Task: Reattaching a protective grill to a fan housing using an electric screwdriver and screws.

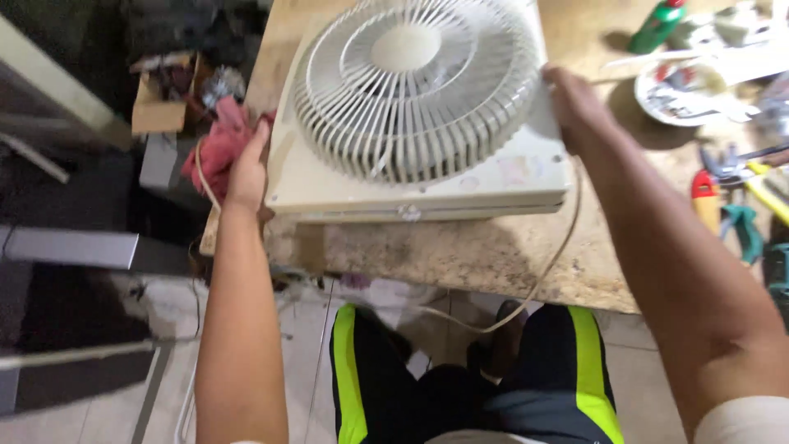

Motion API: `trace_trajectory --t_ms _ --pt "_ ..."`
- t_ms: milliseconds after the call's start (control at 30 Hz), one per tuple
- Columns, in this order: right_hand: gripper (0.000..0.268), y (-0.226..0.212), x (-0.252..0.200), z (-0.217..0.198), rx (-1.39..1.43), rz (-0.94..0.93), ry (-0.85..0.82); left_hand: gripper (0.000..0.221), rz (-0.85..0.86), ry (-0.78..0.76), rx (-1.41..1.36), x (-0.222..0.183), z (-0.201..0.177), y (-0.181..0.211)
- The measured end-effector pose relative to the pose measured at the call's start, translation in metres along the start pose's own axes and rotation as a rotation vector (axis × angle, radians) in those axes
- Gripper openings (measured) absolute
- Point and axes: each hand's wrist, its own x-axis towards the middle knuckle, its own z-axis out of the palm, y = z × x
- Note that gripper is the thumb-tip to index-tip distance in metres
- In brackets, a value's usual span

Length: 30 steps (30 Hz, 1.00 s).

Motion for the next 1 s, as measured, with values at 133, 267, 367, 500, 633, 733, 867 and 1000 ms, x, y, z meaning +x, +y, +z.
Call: trace_trajectory --t_ms 133,267,367,500,633,733,867,1000 --pt "0.050 -0.017 -0.014 0.001 0.117 -0.034 0.006 0.057 -0.141 -0.007 0.004 0.007 -0.013 -0.004" --pt "0.039 -0.032 -0.049 0.000 0.321 0.008 -0.096 0.053 -0.116 0.093 0.128 0.000 -0.009 -0.004" --pt "0.033 -0.021 -0.038 0.002 0.283 0.002 -0.153 0.057 -0.156 0.037 0.129 0.003 -0.009 -0.005" --pt "0.055 -0.009 -0.023 0.009 0.275 -0.122 -0.021 0.044 -0.010 0.135 0.187 -0.009 0.011 0.000" --pt "0.067 -0.003 -0.013 0.000 0.049 -0.145 0.027 0.046 0.015 0.119 0.212 0.011 -0.008 -0.009" --pt "0.063 -0.001 -0.010 0.002 0.043 -0.171 0.080 0.046 0.031 0.142 0.100 0.023 -0.012 -0.015" --pt "0.066 -0.029 -0.051 0.000 -0.208 -0.169 0.052 0.045 0.041 0.120 0.115 0.003 -0.004 0.007" --pt "0.024 -0.049 -0.063 -0.004 -0.004 0.077 0.120 0.052 -0.024 -0.104 0.206 0.045 -0.034 -0.003"
